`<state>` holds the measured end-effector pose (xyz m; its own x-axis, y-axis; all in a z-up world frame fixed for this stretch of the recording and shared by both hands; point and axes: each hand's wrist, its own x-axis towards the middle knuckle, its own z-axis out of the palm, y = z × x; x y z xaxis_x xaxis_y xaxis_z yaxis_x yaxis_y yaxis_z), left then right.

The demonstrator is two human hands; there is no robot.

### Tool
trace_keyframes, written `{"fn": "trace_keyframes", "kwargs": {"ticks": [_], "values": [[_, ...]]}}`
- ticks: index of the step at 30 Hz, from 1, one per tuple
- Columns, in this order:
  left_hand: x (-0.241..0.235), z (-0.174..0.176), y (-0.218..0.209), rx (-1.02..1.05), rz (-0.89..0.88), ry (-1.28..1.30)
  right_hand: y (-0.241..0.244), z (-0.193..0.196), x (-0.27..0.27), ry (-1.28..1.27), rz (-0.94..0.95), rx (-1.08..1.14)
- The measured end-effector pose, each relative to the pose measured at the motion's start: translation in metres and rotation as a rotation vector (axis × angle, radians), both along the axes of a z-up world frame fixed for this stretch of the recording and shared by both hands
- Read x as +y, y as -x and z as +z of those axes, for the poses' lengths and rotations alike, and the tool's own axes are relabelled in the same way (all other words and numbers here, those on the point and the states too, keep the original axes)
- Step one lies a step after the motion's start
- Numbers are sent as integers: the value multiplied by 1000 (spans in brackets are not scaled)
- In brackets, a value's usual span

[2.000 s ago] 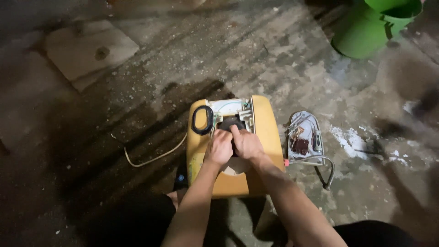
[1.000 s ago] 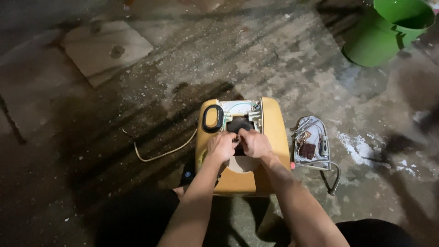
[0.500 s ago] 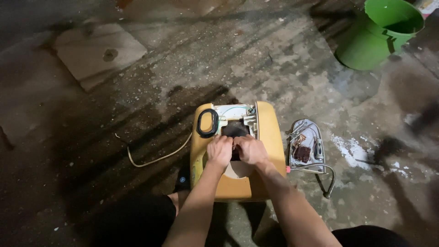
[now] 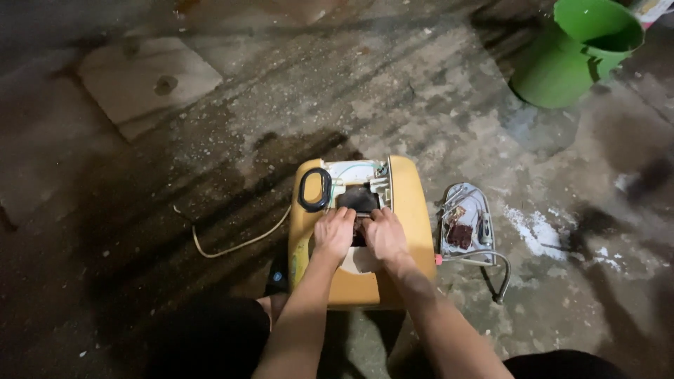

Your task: The person disassembles a yellow appliance, removes a metal heating element, and cleans it with a dark cloth. They then reinsert the heating element into the appliance and secure it by hand.

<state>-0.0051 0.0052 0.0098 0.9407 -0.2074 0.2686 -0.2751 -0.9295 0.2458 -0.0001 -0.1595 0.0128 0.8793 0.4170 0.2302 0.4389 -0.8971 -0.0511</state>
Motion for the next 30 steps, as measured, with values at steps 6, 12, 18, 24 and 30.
{"fn": "trace_keyframes", "kwargs": {"ticks": [6,12,18,24,30], "values": [[1,2,4,8,-5,10,5,-4,-1,18,9,-112],[3,18,14,149,9,156,0,-12,-2,22,-10,-94],[4,41,45,-194,14,331,-3,-10,-3,-8,-32,-80],[4,34,69,-223,94,341,-2,-14,-2,33,-29,-87],[3,17,77,-146,146,296,-9,-31,-4,26,-4,-82]]}}
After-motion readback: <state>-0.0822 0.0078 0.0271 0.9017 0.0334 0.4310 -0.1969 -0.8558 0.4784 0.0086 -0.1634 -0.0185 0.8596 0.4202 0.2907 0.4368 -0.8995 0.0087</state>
